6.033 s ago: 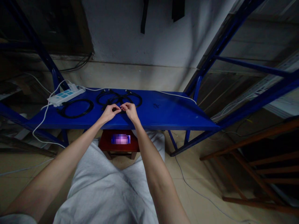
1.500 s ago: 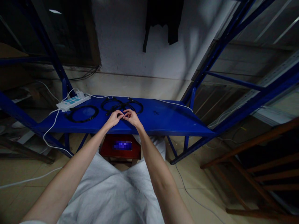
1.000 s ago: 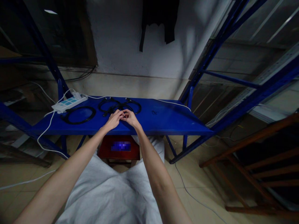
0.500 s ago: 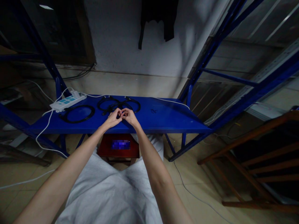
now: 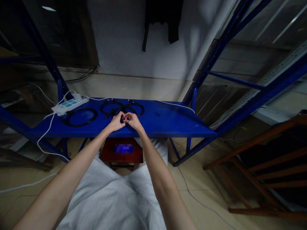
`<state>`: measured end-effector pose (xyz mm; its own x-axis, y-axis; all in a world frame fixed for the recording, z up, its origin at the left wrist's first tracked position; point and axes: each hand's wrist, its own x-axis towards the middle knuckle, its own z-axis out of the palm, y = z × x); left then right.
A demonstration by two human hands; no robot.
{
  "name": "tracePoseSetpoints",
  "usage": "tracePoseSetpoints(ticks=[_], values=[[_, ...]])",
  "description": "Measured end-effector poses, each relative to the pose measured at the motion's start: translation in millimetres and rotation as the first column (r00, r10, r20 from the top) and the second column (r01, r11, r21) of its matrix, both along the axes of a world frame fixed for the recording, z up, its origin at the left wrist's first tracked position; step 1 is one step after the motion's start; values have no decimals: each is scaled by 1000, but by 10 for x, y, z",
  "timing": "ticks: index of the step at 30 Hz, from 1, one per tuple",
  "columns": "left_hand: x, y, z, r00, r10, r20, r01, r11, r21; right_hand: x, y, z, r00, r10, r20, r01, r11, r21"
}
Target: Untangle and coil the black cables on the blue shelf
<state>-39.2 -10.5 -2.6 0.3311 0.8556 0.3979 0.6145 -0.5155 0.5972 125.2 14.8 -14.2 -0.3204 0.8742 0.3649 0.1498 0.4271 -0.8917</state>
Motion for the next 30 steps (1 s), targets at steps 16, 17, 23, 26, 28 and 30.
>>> tracePoseSetpoints(ticks=[16,17,23,26,28,30], values=[[-10,78,-79,977,-69,200,69,998,7,-1,-24,1,995,-95,38,96,995,-34],[-9,75,-76,979,-60,196,60,998,8,0,-24,-1,995,-96,38,98,995,-35],[-11,81,-78,982,-15,189,19,1000,-17,-7,-36,1,998,-62,-3,61,997,-43],[-15,89,-86,980,-25,200,28,999,-15,-12,-30,1,999,-43,17,44,999,-23],[-15,86,-86,979,-32,203,34,999,-6,-14,-28,3,999,-30,31,31,999,-13],[-14,75,-75,979,-34,200,35,999,-1,-15,-30,8,999,-14,35,14,1000,1]])
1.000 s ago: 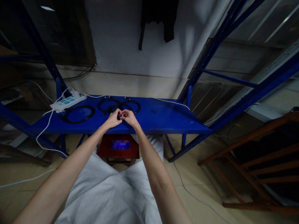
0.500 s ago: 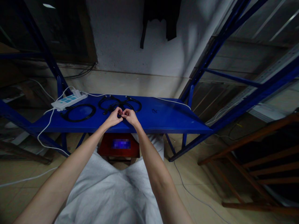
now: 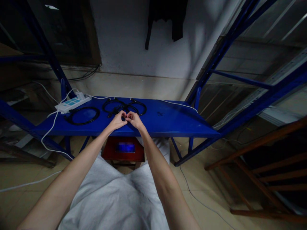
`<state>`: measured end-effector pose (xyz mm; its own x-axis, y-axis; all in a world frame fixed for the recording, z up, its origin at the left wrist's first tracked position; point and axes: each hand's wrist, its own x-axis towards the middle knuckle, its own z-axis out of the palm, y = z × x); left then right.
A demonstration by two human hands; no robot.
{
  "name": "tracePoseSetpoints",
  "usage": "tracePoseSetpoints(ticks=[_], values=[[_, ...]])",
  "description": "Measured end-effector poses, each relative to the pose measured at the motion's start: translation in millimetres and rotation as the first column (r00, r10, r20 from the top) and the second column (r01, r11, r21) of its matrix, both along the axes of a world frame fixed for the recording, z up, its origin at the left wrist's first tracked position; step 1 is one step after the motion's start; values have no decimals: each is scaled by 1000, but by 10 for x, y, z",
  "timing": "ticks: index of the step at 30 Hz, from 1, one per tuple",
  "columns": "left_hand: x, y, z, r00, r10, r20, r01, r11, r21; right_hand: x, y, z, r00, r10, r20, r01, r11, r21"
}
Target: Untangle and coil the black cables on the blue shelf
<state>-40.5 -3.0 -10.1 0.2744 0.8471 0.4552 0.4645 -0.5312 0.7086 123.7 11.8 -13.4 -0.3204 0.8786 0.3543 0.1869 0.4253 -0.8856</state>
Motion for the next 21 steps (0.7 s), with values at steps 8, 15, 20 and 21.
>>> tracePoseSetpoints(ticks=[8,15,20,21], values=[[-5,-52,69,1000,-7,-30,6,1000,-18,2,-20,25,1000,13,26,-14,1000,23],[-11,-50,61,999,-6,-35,6,1000,-17,20,-22,46,998,-10,59,9,1000,21],[-6,-41,48,999,-12,-52,12,1000,-6,24,-30,63,993,-58,102,54,998,40],[-3,-40,45,998,-5,-63,5,1000,12,23,-29,60,993,-65,99,61,997,40]])
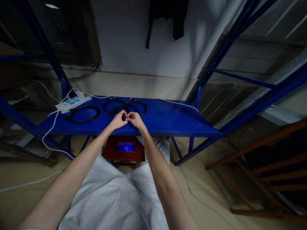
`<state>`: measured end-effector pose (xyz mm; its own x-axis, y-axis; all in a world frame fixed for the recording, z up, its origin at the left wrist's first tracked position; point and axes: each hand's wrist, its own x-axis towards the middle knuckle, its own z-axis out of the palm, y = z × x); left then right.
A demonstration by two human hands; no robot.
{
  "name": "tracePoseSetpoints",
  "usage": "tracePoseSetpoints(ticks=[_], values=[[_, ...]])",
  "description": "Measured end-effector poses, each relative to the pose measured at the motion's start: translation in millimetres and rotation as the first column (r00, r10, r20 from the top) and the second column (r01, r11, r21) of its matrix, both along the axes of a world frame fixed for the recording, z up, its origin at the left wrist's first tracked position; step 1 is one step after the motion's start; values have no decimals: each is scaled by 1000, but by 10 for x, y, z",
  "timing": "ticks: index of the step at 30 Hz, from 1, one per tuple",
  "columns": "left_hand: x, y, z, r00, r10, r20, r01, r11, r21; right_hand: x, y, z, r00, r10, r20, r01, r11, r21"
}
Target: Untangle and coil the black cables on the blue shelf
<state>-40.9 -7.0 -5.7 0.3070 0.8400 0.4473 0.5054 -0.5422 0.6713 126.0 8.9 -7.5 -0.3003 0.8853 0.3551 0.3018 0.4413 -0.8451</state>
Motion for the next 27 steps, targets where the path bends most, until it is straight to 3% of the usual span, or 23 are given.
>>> tracePoseSetpoints(ticks=[4,8,27], values=[[15,3,-21,993,71,-95,-62,994,91,-7,9,-23,998,-3,-60,2,1000,-27],[23,14,-42,982,94,-165,-79,993,93,-18,13,-36,994,4,-105,-10,998,-57],[-1,31,-46,994,37,-98,-32,998,53,-18,-34,21,994,26,-110,-32,998,-45]])
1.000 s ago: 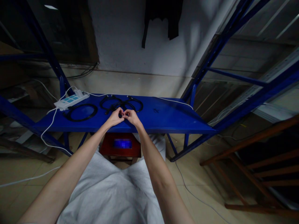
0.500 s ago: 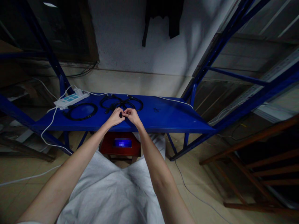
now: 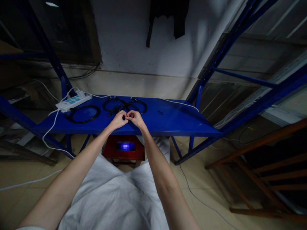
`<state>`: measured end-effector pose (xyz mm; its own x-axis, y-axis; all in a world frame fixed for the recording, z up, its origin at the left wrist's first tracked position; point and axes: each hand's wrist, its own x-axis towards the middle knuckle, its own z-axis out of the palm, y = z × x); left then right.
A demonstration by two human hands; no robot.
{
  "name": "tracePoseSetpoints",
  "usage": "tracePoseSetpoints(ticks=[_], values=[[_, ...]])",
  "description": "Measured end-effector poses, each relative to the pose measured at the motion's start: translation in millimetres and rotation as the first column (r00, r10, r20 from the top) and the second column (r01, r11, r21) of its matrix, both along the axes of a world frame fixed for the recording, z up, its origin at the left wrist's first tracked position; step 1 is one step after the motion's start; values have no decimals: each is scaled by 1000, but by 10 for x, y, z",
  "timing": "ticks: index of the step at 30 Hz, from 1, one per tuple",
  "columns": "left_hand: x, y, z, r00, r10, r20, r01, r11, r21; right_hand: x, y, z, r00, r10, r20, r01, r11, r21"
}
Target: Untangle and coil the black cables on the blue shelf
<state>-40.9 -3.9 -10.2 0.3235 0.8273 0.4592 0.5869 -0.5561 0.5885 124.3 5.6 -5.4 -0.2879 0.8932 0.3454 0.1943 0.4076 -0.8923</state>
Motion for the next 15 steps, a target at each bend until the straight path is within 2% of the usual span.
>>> tracePoseSetpoints(ticks=[9,15], values=[[0,28,-36,1000,-11,-5,11,999,32,2,52,-54,999,38,0,-38,998,49],[1,26,-30,1000,1,-3,-1,1000,10,26,76,-88,992,123,-35,-122,992,43]])
